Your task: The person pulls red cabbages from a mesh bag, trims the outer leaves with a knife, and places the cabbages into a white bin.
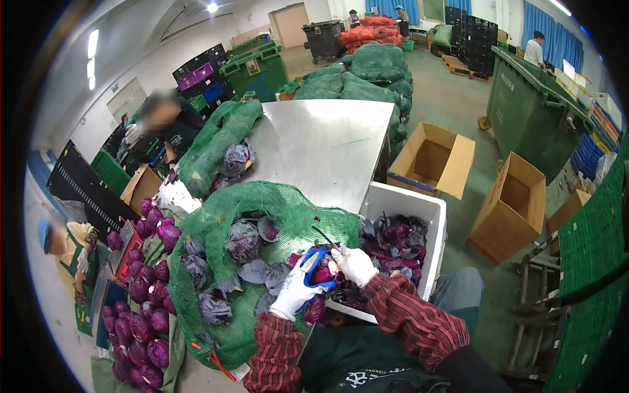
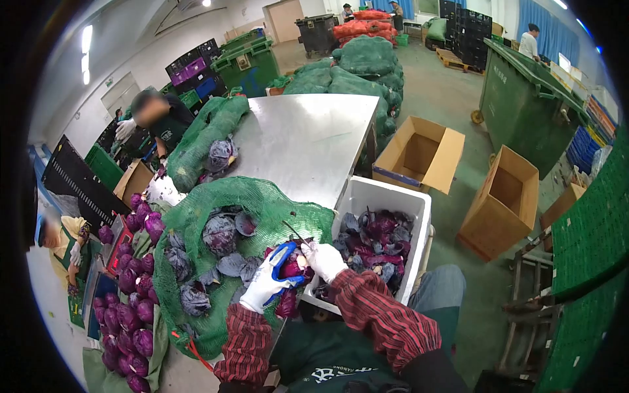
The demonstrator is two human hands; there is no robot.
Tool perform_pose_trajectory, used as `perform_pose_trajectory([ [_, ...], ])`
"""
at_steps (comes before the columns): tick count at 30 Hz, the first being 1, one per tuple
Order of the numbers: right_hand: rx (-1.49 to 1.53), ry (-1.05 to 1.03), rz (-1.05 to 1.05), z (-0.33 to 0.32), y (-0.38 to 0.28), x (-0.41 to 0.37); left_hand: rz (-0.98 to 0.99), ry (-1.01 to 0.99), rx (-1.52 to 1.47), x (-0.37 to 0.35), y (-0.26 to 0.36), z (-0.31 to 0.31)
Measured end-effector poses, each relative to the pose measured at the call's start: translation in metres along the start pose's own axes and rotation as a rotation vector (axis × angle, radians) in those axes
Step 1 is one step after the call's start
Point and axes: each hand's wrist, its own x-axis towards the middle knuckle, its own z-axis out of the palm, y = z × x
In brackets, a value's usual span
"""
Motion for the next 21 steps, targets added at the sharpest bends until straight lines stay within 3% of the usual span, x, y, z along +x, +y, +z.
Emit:
perform_pose_trajectory([
  [1,-0.084,0.167,-0.135,0.012,0.011,0.006,-0.029,-0.005,0.009,0.0,0.001,0.0],
  [4,0.058,0.13,0.0,-0.006,0.01,0.019,0.026,-0.05,0.035,-0.004,0.009,-0.004],
  [5,-0.03,0.059,0.0,0.006,0.043,0.033,0.021,-0.068,0.012,-0.008,0.023,-0.005],
  [6,-0.065,0.097,-0.071,0.027,0.069,0.04,-0.024,-0.045,-0.26,-0.015,0.027,0.0],
  [8,0.109,0.068,0.157,0.028,0.063,0.03,0.158,0.084,-0.11,-0.023,-0.006,0.008],
  [11,0.424,0.084,0.296,0.023,0.048,0.018,-0.056,0.212,-0.578,-0.04,-0.025,0.012],
  [12,0.475,0.118,0.307,0.025,0.047,0.017,-0.056,0.215,-0.573,-0.04,-0.026,0.01],
  [14,0.271,0.231,0.289,0.027,0.049,0.016,0.035,0.24,-0.301,-0.042,-0.031,0.009],
  [16,0.114,0.351,0.265,0.007,0.022,-0.004,0.012,0.271,-0.361,-0.042,-0.029,0.013],
  [18,0.301,0.21,0.047,-0.008,-0.007,-0.025,0.03,0.29,-0.15,-0.042,-0.022,0.016],
  [20,0.181,0.206,-0.192,0.008,-0.013,-0.035,0.046,0.282,-0.155,-0.04,-0.021,0.02],
  [21,0.362,-0.096,0.057,-0.006,-0.031,-0.043,0.062,0.282,-0.149,-0.04,-0.021,0.02],
])
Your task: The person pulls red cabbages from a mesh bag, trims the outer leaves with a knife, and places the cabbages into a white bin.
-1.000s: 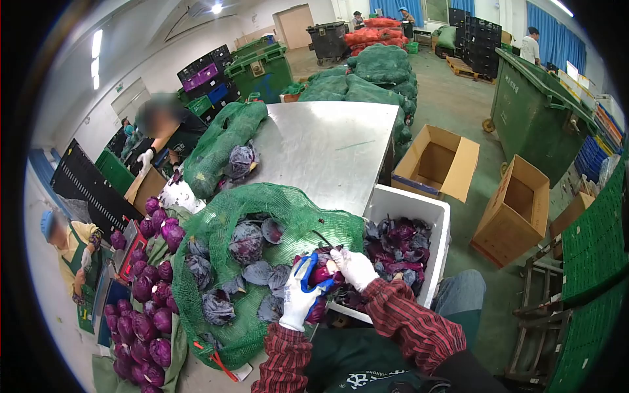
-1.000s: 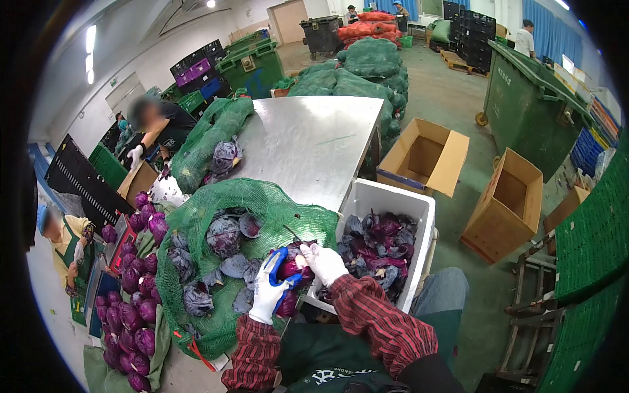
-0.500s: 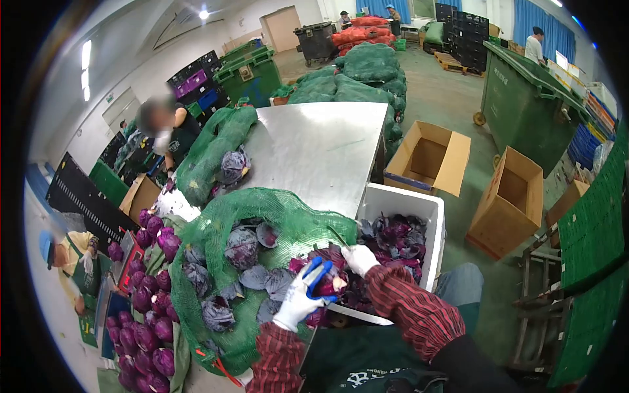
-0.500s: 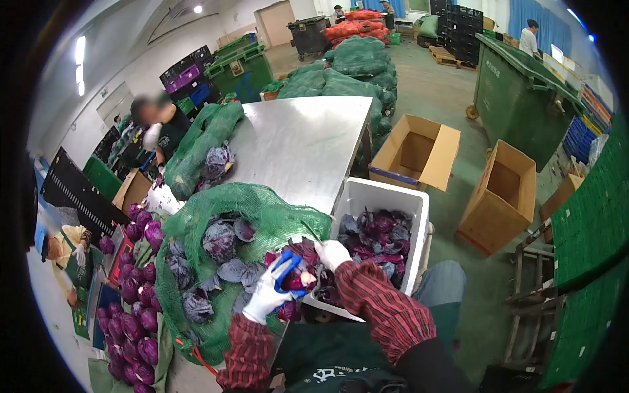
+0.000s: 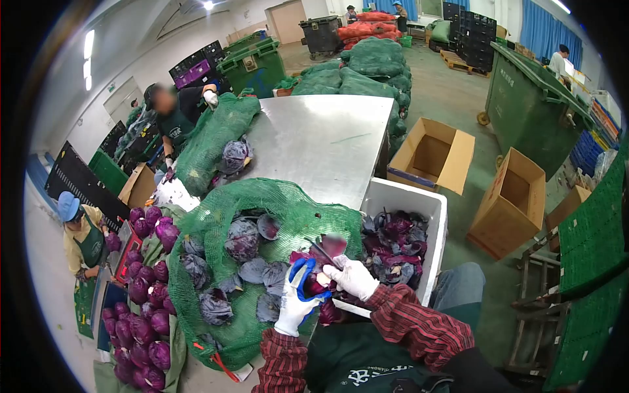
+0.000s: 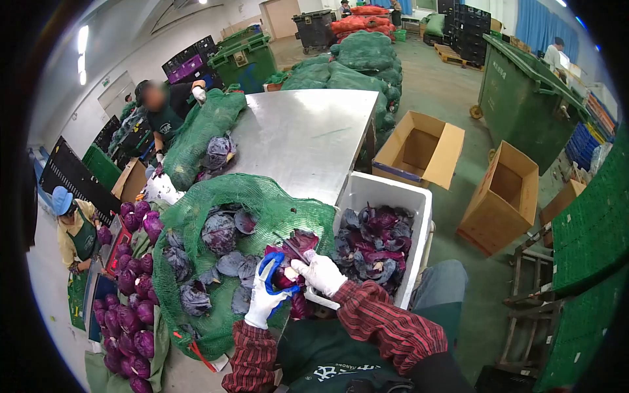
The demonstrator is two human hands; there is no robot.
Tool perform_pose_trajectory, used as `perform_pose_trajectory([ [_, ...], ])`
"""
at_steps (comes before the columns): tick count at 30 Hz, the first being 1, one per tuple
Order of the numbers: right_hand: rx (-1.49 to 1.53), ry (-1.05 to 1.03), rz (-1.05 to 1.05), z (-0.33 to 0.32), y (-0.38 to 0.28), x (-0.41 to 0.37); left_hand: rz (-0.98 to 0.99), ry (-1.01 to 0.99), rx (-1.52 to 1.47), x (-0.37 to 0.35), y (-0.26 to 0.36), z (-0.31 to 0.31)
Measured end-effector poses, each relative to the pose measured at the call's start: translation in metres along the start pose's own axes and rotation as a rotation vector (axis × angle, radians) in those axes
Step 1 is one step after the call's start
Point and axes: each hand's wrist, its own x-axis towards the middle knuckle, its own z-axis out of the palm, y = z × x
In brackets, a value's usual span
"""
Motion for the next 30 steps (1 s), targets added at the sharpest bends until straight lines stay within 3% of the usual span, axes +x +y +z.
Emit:
perform_pose_trajectory([
  [1,-0.003,-0.001,-0.002,0.001,0.011,0.005,0.002,0.004,-0.001,0.0,-0.004,0.0],
  [3,-0.062,0.183,-0.046,0.0,0.034,0.015,-0.109,0.048,-0.28,-0.005,-0.014,-0.002],
  [4,-0.046,0.171,0.032,-0.009,0.039,0.013,-0.298,0.085,-0.57,-0.01,-0.016,-0.004],
  [5,-0.182,0.225,-0.112,-0.005,0.089,0.028,-0.362,0.096,-0.728,-0.008,-0.001,-0.008],
  [7,-0.131,0.311,0.211,-0.018,0.119,0.035,-0.342,0.15,-0.619,-0.001,0.017,-0.008],
  [8,-0.135,0.308,0.208,-0.017,0.111,0.031,-0.342,0.156,-0.621,-0.001,0.013,-0.006],
  [10,0.223,0.434,0.155,-0.014,0.072,0.007,-0.314,0.272,-0.536,0.002,0.002,0.001],
  [13,0.322,0.202,0.087,-0.007,0.019,-0.007,-0.308,0.217,-0.769,0.013,0.022,0.015],
  [16,0.532,-0.007,0.171,-0.007,0.006,0.001,-0.215,0.196,-0.496,0.007,-0.016,0.023],
  [18,0.501,-0.069,0.155,-0.018,0.008,0.007,-0.201,0.175,-0.447,0.013,-0.003,0.013],
  [20,0.322,-0.135,0.104,-0.022,0.012,0.016,-0.003,-0.005,0.138,0.022,0.019,0.003],
  [21,0.324,-0.137,0.109,-0.021,0.015,0.016,-0.008,-0.008,0.137,0.022,0.022,0.004],
  [23,0.04,-0.042,0.051,-0.016,0.015,0.019,-0.073,-0.041,0.408,0.024,0.026,0.007],
  [24,-0.143,0.059,-0.061,-0.012,0.016,0.02,-0.06,-0.028,0.404,0.024,0.024,0.008],
  [27,-0.159,0.134,-0.04,-0.013,0.052,0.026,-0.072,0.048,0.201,0.021,0.008,0.004],
  [28,-0.077,0.16,0.068,-0.01,0.074,0.03,-0.012,0.113,0.074,0.016,-0.008,-0.002],
  [29,-0.063,0.137,0.157,-0.01,0.079,0.026,-0.096,0.16,-0.156,0.014,-0.011,-0.001],
  [30,-0.09,0.181,0.156,-0.003,0.086,0.025,-0.119,0.157,-0.156,0.013,-0.012,-0.004],
])
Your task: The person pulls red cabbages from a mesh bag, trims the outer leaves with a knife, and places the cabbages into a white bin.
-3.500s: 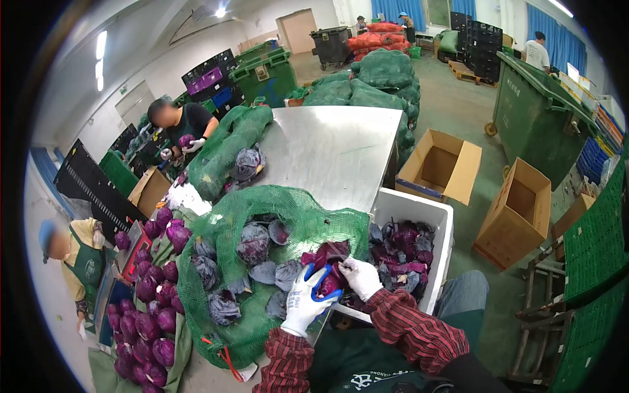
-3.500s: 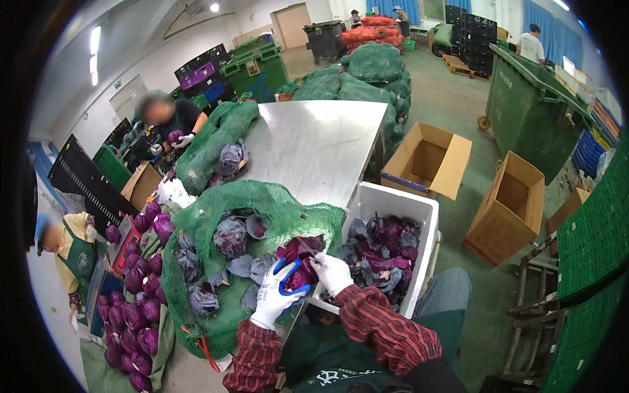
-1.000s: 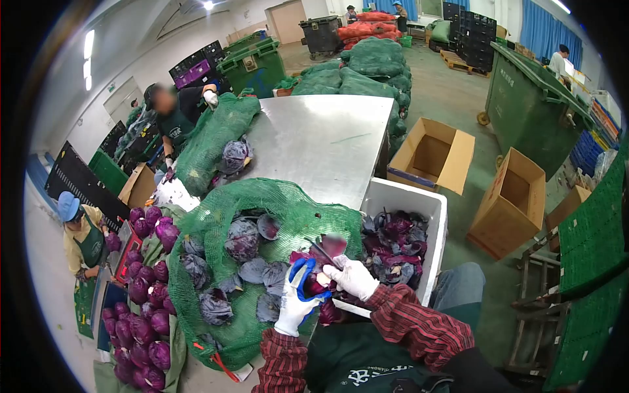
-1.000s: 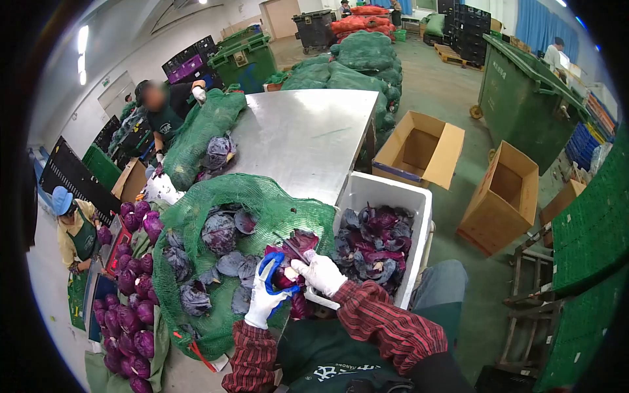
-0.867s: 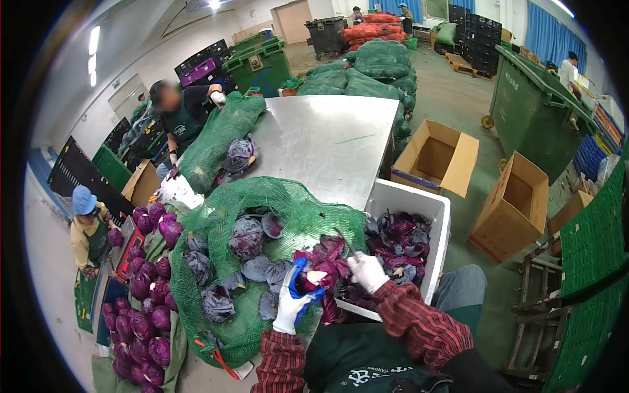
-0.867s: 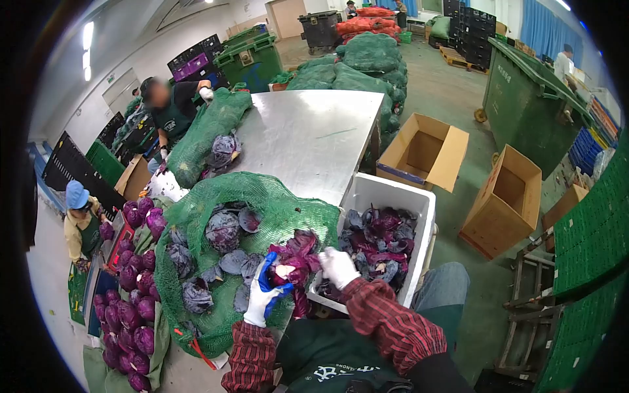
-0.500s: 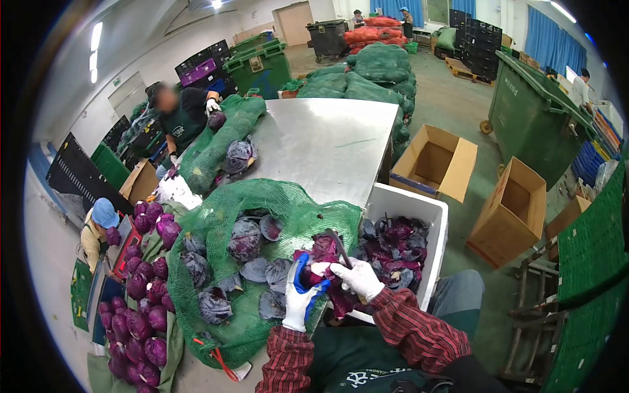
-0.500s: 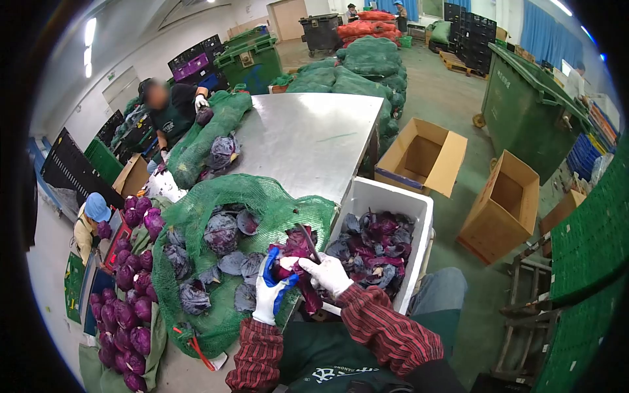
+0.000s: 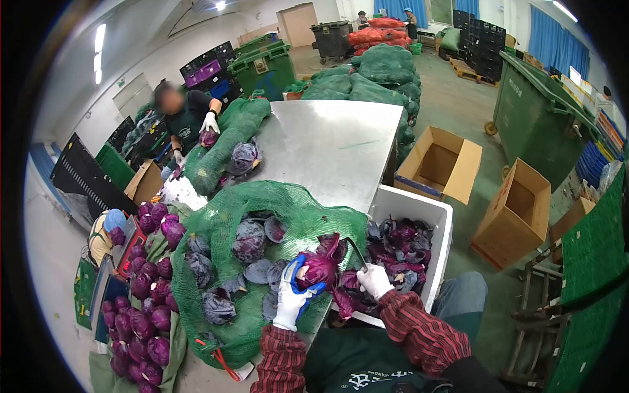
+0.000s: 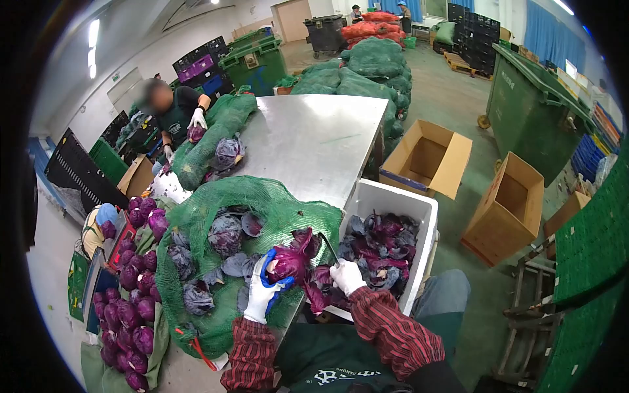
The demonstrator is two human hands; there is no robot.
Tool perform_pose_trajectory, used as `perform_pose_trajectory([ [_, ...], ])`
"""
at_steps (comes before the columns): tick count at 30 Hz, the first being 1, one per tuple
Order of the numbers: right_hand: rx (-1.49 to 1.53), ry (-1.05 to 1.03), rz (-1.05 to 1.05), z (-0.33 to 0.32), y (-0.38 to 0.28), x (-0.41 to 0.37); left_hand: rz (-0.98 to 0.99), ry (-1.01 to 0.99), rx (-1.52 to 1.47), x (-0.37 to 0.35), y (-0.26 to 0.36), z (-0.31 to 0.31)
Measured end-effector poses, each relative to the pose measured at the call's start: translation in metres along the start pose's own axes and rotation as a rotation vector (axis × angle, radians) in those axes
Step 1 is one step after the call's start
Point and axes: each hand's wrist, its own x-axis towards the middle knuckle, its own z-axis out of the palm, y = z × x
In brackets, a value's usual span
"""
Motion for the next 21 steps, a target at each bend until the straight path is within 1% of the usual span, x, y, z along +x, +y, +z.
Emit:
perform_pose_trajectory([
  [1,-0.024,0.043,0.004,0.007,0.007,-0.001,-0.029,-0.001,0.001,-0.002,0.0,-0.003],
  [2,-0.025,0.036,0.005,0.009,0.005,-0.005,-0.035,0.003,0.004,-0.006,0.001,-0.004],
  [4,0.294,0.116,0.011,0.008,-0.014,-0.015,0.123,0.04,0.228,-0.01,0.007,-0.004],
  [5,0.295,0.117,0.006,0.004,-0.026,-0.019,0.128,0.043,0.229,-0.011,0.012,0.0],
  [7,0.374,0.012,0.001,-0.002,-0.048,-0.027,0.029,0.068,0.222,-0.018,0.025,0.012],
  [8,0.419,-0.044,0.014,0.0,-0.056,-0.026,0.053,0.04,0.42,-0.017,0.032,0.015],
  [9,0.445,-0.058,0.001,0.007,-0.057,-0.02,0.083,0.053,0.445,-0.017,0.029,0.022],
  [11,0.49,-0.116,0.068,0.022,-0.057,-0.003,0.077,0.084,0.457,-0.016,0.031,0.036],
  [12,0.498,-0.049,0.08,0.027,-0.057,0.001,0.084,0.124,0.513,-0.012,0.033,0.039],
  [13,0.499,-0.049,0.077,0.029,-0.054,0.003,0.086,0.126,0.515,-0.01,0.021,0.037],
  [14,0.543,-0.105,0.096,0.032,-0.048,0.007,0.105,0.176,0.246,-0.004,-0.001,0.034],
  [15,0.586,-0.159,0.117,0.03,-0.049,0.006,0.122,0.22,-0.025,0.001,-0.009,0.031],
  [16,0.585,-0.099,0.083,0.032,-0.051,0.002,0.01,0.247,-0.244,0.001,-0.016,0.026],
  [17,0.584,-0.099,0.079,0.026,-0.055,-0.004,-0.2,0.199,-0.569,0.002,0.007,0.017],
  [19,0.611,-0.056,0.071,0.013,-0.059,-0.013,-0.22,0.276,-0.869,0.001,0.009,0.01],
  [20,0.598,0.008,0.036,0.011,-0.056,-0.01,-0.275,0.266,-0.997,-0.002,0.011,0.012],
  [21,0.536,0.085,0.006,0.003,-0.05,-0.009,-0.267,0.273,-0.995,-0.002,0.014,0.011],
])
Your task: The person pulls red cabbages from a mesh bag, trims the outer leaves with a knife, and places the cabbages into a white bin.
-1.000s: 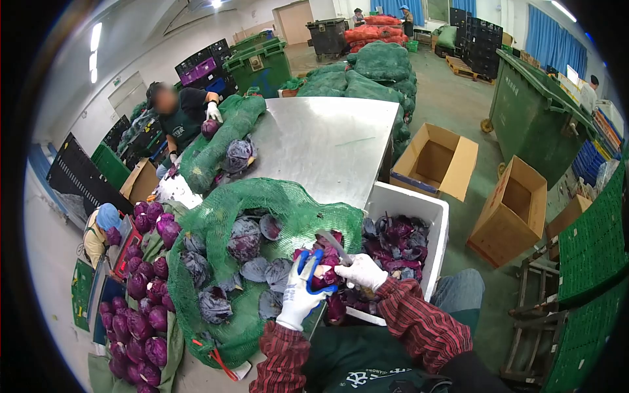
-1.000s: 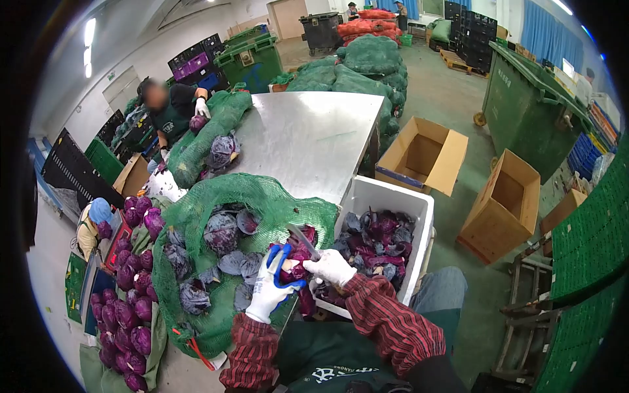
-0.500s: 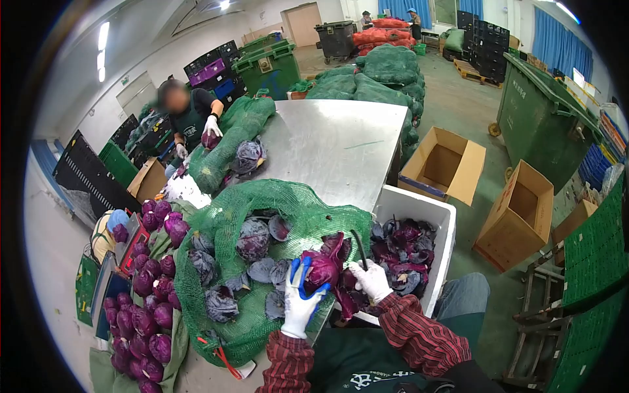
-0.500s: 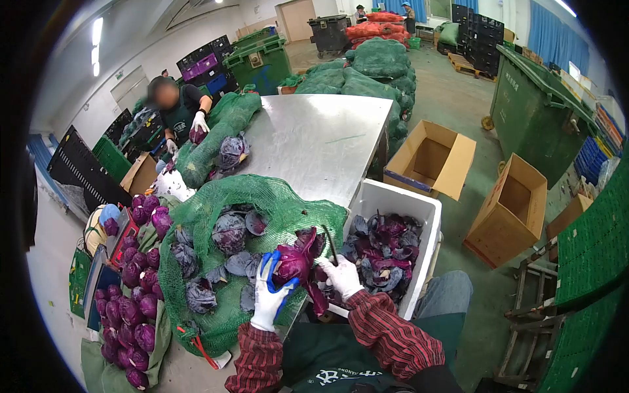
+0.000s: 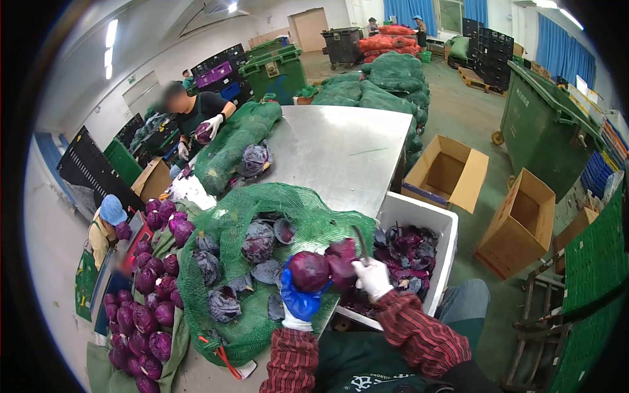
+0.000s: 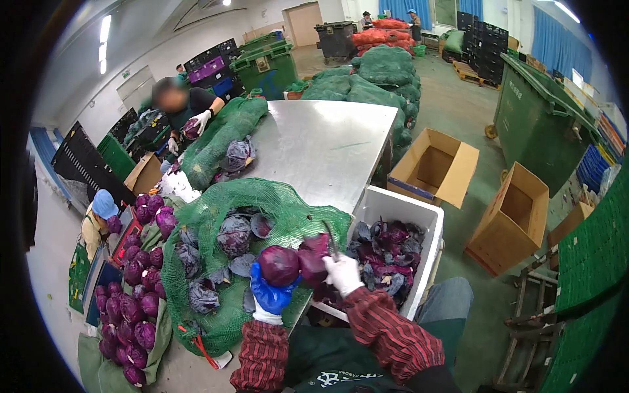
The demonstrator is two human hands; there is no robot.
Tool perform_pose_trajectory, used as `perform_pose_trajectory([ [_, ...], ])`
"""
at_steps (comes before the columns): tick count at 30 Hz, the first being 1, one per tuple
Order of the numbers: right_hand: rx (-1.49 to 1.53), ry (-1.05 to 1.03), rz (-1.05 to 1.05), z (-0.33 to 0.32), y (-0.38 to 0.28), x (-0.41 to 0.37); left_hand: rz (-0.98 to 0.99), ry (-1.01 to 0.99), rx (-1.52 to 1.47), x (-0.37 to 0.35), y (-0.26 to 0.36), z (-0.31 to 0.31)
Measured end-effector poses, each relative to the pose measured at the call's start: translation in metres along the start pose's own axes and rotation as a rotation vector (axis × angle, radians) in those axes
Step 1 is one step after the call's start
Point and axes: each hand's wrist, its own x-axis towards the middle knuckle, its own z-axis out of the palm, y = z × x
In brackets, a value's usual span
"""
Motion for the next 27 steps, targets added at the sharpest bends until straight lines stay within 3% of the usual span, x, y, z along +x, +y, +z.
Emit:
perform_pose_trajectory([
  [2,-0.078,0.08,-0.07,-0.03,0.003,0.008,-0.388,-0.077,-0.696,-0.004,0.004,0.004],
  [6,-0.702,0.397,-0.096,-0.071,0.004,0.021,-0.428,-0.053,-0.888,-0.001,0.0,0.006],
  [7,-0.58,0.33,-0.068,-0.07,-0.01,0.01,-0.42,-0.059,-0.893,-0.001,-0.001,0.007],
  [8,-0.462,0.249,-0.176,-0.06,-0.021,-0.001,-0.378,-0.071,-0.784,-0.004,-0.002,0.009],
  [10,-0.235,0.046,-0.193,-0.033,-0.047,-0.03,-0.341,-0.085,-0.673,-0.009,-0.004,0.017],
  [12,-0.331,-0.051,-0.401,-0.011,-0.056,-0.046,-0.17,-0.068,-0.345,-0.016,-0.005,0.028],
  [14,-0.388,-0.125,-0.709,0.001,-0.073,-0.064,-0.1,-0.095,-0.227,-0.026,-0.001,0.037],
  [15,-0.273,-0.211,-0.578,0.01,-0.059,-0.062,-0.026,-0.119,-0.11,-0.032,0.003,0.04],
  [16,-0.32,-0.168,-0.781,0.013,-0.043,-0.057,0.05,-0.141,0.006,-0.037,0.007,0.044],
  [18,-0.397,-0.155,-0.9,0.012,-0.05,-0.061,0.069,-0.129,-0.016,-0.044,0.013,0.046],
  [21,-0.594,-0.224,-0.939,0.016,-0.063,-0.075,0.062,-0.125,0.035,-0.055,0.024,0.042],
  [24,-0.584,-0.227,-0.867,0.029,-0.069,-0.089,0.09,-0.069,0.148,-0.064,0.03,0.026],
  [27,-0.562,-0.107,-0.922,0.042,-0.056,-0.082,0.116,-0.069,-0.011,-0.072,0.038,0.002],
])
